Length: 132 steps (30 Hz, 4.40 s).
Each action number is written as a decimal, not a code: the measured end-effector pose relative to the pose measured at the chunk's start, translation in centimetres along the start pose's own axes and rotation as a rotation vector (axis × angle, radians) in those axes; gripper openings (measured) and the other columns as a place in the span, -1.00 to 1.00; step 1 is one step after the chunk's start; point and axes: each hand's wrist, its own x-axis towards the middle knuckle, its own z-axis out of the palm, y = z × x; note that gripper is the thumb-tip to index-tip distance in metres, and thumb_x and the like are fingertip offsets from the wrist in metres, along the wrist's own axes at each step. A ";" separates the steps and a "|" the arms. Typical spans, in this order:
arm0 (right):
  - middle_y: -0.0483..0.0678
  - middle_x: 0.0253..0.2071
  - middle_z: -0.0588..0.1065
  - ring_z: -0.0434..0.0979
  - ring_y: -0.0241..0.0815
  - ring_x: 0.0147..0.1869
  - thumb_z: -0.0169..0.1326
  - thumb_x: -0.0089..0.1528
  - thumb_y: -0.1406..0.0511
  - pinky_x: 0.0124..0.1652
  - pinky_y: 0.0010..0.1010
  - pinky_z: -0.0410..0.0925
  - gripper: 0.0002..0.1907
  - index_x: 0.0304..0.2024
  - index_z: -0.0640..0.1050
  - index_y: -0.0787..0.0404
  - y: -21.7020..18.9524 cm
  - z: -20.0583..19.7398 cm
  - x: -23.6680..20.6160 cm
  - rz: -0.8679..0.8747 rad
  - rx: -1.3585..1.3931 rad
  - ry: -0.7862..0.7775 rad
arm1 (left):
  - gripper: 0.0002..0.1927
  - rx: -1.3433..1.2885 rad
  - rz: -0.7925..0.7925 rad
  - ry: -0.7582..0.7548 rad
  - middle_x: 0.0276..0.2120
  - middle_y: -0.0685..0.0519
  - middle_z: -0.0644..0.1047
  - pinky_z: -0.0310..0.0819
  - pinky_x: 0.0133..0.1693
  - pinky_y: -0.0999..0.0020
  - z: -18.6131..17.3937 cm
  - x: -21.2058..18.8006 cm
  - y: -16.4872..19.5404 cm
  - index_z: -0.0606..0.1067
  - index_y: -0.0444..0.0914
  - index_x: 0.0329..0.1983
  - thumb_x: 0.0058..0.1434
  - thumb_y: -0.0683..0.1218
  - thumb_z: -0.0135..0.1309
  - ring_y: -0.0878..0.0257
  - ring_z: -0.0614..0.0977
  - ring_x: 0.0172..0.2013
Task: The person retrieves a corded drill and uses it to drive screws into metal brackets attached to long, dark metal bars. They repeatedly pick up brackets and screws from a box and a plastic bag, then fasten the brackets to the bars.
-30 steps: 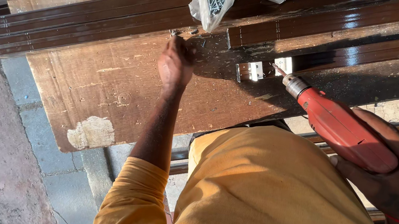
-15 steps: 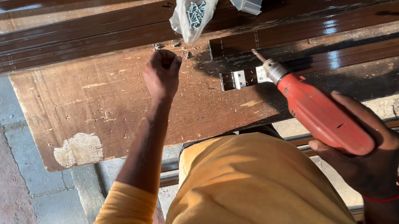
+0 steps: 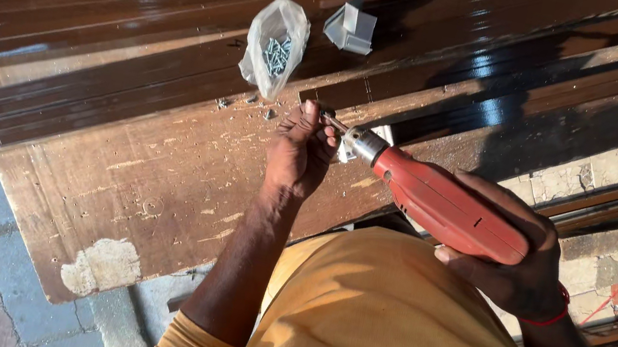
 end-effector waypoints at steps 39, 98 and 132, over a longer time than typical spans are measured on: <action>0.03 -0.02 0.64 0.69 -0.13 -0.03 0.37 -0.09 0.28 -0.07 -0.34 0.49 -0.22 0.24 0.53 0.06 -4.9 -0.1 1.3 0.188 -0.678 -0.026 | 0.12 1.979 0.398 -0.139 0.14 -0.19 0.49 0.52 0.06 -0.04 -5.0 2.2 -4.5 0.16 -0.14 0.44 -0.07 0.33 0.43 -0.13 0.55 0.07; 0.15 -0.09 0.55 0.64 0.20 -0.20 0.34 -0.02 0.08 -0.20 -0.04 0.51 -0.12 0.37 0.39 -0.23 -6.1 2.9 11.3 0.498 -1.041 -0.560 | -0.28 1.693 0.430 -0.172 -0.08 0.01 0.58 0.65 -0.24 0.21 -9.6 1.4 -5.8 0.49 -0.06 0.26 -0.06 -0.18 0.28 0.10 0.61 -0.17; 0.08 0.03 0.61 0.67 -0.07 0.01 0.37 -0.09 0.22 -0.02 -0.30 0.47 -0.15 0.30 0.51 0.10 -4.4 -1.4 2.7 0.219 -0.675 -0.065 | -0.62 1.736 0.895 0.322 -0.24 0.00 0.61 0.60 -0.30 0.33 -11.2 1.1 2.3 0.51 -0.31 0.13 0.47 0.06 0.02 0.24 0.66 -0.32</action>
